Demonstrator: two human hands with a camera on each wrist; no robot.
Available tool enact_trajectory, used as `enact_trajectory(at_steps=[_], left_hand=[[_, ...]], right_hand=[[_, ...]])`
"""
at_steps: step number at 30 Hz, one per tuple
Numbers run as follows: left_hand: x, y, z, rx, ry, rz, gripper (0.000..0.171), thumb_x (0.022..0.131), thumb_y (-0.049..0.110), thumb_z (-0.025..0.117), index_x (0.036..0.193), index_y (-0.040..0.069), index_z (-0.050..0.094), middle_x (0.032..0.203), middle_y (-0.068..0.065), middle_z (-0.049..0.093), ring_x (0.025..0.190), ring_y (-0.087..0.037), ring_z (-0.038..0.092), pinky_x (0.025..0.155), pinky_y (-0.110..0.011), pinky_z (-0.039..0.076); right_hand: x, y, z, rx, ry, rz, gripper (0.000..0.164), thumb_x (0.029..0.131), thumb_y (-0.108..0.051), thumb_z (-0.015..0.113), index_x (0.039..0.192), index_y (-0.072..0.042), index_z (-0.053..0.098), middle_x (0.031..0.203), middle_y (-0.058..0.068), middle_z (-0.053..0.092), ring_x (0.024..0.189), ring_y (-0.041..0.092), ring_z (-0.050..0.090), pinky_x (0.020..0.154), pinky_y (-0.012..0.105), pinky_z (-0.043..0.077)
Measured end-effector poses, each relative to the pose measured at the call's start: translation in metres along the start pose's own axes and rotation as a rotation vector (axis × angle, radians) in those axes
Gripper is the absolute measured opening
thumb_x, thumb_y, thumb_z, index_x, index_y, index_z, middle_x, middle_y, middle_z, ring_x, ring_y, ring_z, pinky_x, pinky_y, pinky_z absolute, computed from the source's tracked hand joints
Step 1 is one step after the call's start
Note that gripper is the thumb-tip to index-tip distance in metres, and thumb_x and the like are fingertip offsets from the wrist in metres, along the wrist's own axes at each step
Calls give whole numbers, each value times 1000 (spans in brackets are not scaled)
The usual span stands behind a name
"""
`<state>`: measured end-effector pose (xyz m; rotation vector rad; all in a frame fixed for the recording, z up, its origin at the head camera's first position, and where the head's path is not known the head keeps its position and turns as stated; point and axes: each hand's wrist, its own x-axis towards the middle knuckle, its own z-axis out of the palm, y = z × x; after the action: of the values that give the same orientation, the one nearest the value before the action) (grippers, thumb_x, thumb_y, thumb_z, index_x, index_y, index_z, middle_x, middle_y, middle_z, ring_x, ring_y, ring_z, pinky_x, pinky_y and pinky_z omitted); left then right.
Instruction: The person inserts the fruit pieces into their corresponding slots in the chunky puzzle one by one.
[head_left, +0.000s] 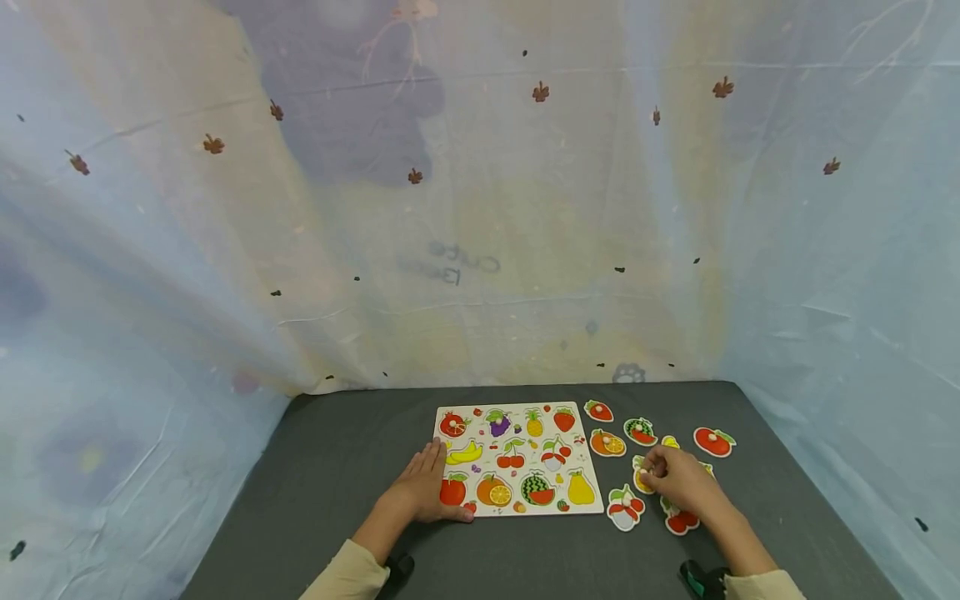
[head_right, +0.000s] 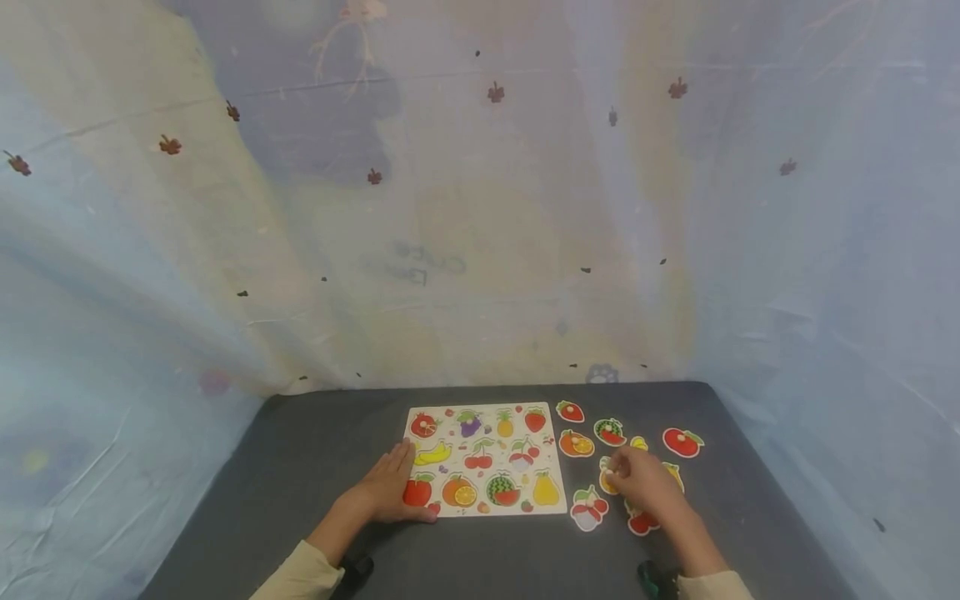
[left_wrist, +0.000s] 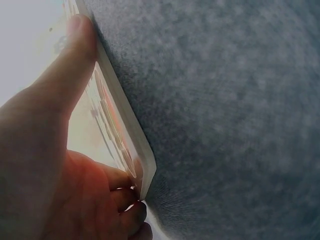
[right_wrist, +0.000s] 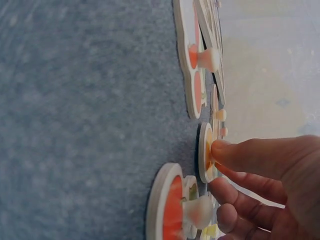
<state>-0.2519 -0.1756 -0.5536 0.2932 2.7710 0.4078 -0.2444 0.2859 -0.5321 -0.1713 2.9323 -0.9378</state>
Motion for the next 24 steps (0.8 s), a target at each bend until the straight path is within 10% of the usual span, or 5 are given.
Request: enact_trajectory(at_steps=[24], left_hand=[[-1,0,0,-12,9,8,145,72,81,83,170,-2,15,179,-21,10,166,-38,10,135,-51,8]], right_hand=[[15,-28,16,-14,100,-97,12,96,-18,82,99,-14,71,83,-2,59,69,15,52,61,33,44]])
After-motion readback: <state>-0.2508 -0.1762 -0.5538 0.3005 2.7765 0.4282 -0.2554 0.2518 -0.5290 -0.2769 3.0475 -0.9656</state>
